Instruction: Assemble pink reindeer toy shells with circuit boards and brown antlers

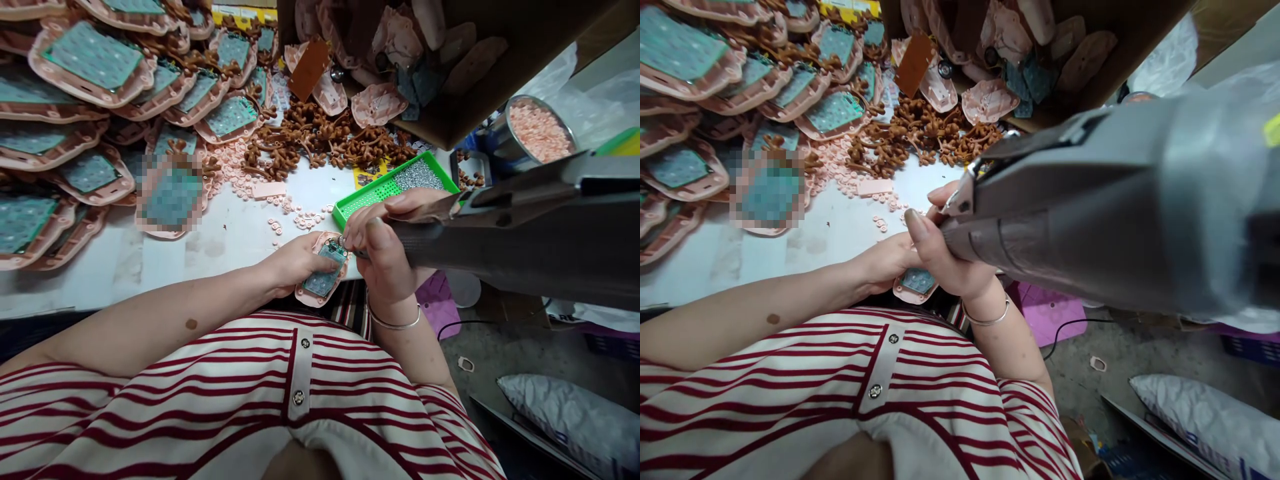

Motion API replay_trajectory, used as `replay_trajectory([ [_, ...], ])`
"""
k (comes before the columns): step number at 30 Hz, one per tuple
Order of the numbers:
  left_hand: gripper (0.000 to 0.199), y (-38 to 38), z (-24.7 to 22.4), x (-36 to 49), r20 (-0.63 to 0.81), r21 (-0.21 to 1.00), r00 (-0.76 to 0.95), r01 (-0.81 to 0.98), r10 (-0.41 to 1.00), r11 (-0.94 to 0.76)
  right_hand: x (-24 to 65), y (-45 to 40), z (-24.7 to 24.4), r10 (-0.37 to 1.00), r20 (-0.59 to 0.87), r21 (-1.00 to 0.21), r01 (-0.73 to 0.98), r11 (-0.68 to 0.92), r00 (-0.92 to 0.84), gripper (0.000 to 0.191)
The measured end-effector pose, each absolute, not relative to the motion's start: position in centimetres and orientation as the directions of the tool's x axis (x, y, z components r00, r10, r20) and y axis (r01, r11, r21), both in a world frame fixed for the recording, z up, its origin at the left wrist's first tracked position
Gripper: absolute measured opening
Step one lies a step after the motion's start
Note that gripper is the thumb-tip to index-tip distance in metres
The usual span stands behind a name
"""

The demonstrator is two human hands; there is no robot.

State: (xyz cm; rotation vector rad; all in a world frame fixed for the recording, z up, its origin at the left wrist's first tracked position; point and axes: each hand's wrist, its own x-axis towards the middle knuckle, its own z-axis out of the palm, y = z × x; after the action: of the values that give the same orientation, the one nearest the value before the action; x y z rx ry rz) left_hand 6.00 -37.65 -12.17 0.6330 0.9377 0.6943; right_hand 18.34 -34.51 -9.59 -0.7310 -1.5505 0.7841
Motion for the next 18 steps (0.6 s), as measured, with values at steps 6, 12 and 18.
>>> replay_trajectory([
  [6, 0.035, -37.6, -12.4, 6.1, -0.507, 0.738, 0.416, -0.243, 0.755, 0.629, 17.7, -34.1, -10.0, 0.762, 0.647, -0.758, -0.128, 0.64, -0.023, 0.02],
  [12, 0.032, -37.3, -12.2, 6.0, -0.513, 0.715, 0.439, -0.258, 0.738, 0.65, 18.4, -34.1, -8.5, 0.773, 0.633, -0.754, -0.261, 0.603, -0.043, 0.021],
  [18, 0.034, -37.5, -12.2, 5.6, -0.545, 0.685, 0.445, -0.252, 0.71, 0.684, 21.7, -34.1, -6.3, 0.717, 0.685, -0.694, -0.183, 0.696, 0.127, 0.019],
])
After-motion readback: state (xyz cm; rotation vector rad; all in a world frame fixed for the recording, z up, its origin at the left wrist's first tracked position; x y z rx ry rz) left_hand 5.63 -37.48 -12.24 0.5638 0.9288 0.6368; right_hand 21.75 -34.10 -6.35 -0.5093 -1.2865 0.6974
